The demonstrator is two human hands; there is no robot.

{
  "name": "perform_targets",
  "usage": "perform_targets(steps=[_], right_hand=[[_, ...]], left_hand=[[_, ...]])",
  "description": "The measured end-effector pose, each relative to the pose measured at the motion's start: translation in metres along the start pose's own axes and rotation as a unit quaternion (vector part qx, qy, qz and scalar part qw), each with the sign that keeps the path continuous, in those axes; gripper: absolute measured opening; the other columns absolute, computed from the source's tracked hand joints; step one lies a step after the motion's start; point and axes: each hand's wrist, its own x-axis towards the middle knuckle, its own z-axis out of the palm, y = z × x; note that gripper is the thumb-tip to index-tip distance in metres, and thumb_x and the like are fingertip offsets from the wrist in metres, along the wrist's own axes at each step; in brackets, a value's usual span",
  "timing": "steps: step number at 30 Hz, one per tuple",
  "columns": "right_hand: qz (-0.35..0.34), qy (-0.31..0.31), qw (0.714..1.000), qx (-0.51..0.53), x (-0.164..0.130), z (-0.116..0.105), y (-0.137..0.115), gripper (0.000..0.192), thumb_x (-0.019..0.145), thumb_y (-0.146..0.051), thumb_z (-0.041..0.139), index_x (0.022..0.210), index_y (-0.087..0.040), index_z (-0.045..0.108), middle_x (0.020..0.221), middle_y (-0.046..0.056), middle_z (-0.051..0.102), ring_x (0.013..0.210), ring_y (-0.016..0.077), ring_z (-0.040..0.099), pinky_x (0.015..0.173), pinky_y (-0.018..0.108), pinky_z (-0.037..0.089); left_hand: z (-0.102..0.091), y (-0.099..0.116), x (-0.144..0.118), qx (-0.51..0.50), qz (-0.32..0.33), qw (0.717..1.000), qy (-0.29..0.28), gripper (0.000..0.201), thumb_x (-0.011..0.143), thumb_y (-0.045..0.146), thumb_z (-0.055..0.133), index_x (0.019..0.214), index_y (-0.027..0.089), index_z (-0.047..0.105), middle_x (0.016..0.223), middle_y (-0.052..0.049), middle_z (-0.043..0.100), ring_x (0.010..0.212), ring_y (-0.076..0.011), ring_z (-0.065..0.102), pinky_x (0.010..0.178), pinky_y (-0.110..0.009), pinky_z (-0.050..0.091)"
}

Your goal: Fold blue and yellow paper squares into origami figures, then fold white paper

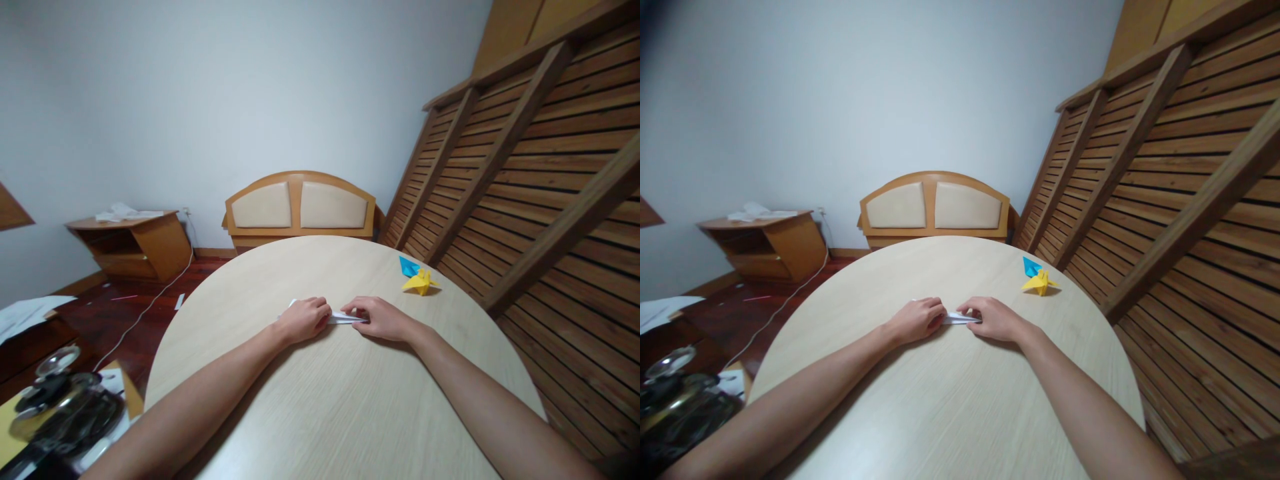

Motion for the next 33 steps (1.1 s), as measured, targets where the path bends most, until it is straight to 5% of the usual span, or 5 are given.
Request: perform_targets(steps=[10,17,33], right_hand=[[-0.019,0.012,0.998,-0.062,0.003,0.001,-0.003,0.022,0.084,-0.019,0.061,0.103,-0.023,0.073,0.096,0.004,0.071,0.082,0.0178,0.064,0.076,0.027,0.046],[-0.018,0.024,0.996,-0.084,0.003,0.001,-0.004,0.019,0.092,-0.029,0.059,0.103,-0.025,0.074,0.094,0.003,0.071,0.082,0.0176,0.064,0.075,0.026,0.045],[-0.009,0.048,0.996,-0.077,0.007,0.009,-0.006,0.027,0.097,-0.037,0.052,0.110,-0.027,0.073,0.105,0.004,0.076,0.096,0.0214,0.069,0.084,0.030,0.046]], left_hand=[[0.001,0.001,-0.001,-0.026,-0.016,0.999,0.023,0.008,0.088,0.019,0.052,0.095,0.020,0.056,0.096,-0.005,0.065,0.085,-0.0179,0.062,0.072,-0.026,0.049],[0.001,0.004,-0.003,-0.019,0.000,0.999,0.037,0.024,0.094,0.041,0.052,0.107,0.021,0.057,0.098,-0.006,0.069,0.088,-0.0204,0.066,0.073,-0.029,0.051],[0.006,-0.002,0.001,0.033,-0.002,0.996,0.083,0.024,0.101,0.027,0.042,0.099,0.019,0.064,0.080,-0.005,0.072,0.069,-0.0163,0.067,0.063,-0.026,0.048]])
